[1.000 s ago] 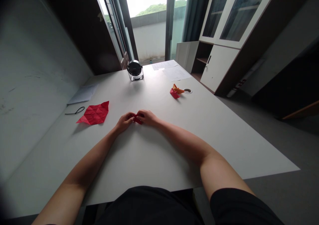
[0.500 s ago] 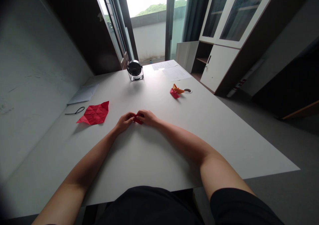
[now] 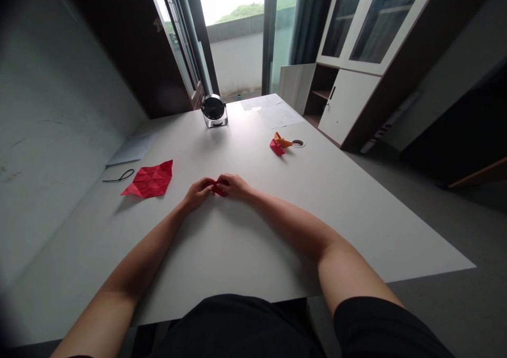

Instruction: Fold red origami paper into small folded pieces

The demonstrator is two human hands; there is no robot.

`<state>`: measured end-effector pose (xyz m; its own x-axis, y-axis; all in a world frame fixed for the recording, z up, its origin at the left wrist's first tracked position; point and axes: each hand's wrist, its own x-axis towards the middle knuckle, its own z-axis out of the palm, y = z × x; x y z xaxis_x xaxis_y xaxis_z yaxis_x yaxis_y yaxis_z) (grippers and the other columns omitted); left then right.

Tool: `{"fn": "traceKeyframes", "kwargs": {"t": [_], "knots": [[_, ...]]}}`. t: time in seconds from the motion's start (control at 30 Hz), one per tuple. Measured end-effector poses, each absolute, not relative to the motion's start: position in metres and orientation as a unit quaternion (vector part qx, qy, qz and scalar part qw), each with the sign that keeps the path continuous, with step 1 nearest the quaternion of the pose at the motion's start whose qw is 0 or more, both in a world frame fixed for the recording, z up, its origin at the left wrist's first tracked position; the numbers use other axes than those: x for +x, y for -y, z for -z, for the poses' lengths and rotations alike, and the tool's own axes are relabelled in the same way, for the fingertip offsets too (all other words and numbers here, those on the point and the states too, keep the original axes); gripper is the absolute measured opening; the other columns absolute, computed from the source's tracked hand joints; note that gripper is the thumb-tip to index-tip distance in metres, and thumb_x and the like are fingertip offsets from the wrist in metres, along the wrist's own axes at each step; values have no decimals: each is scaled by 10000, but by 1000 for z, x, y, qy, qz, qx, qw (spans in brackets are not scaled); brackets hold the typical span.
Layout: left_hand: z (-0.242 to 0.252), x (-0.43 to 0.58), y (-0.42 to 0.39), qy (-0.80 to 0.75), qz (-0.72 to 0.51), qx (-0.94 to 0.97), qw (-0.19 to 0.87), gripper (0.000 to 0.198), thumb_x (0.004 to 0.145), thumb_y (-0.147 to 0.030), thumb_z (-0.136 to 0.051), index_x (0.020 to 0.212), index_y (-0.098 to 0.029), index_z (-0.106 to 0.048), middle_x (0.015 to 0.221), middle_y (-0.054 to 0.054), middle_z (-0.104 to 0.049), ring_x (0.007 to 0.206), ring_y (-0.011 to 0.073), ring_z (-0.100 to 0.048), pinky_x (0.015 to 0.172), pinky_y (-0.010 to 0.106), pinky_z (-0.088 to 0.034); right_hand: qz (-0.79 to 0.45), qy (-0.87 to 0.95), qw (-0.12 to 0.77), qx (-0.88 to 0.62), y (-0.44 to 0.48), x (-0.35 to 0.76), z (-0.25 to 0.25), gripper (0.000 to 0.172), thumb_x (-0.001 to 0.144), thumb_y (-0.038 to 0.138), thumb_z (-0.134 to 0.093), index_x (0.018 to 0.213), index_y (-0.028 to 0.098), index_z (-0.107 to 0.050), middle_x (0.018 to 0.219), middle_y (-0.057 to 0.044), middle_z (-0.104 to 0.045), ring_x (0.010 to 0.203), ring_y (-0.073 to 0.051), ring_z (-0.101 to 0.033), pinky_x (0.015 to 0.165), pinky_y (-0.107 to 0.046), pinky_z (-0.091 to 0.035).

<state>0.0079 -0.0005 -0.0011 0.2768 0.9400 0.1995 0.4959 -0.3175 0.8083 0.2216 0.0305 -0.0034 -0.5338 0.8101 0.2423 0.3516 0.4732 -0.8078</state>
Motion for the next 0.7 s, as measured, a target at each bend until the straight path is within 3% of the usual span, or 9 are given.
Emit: {"fn": "traceKeyframes", "kwargs": {"t": [0.7], "knots": [[1, 8, 0, -476, -356, 732, 332, 265, 871, -359, -564, 1041, -186, -672, 932, 32, -724, 836, 176, -656, 791, 279, -513, -357, 797, 328, -359, -30, 221, 3, 208, 859, 351, -596, 921, 183, -702, 767, 12, -649, 676, -97, -509, 656, -218, -377]]}}
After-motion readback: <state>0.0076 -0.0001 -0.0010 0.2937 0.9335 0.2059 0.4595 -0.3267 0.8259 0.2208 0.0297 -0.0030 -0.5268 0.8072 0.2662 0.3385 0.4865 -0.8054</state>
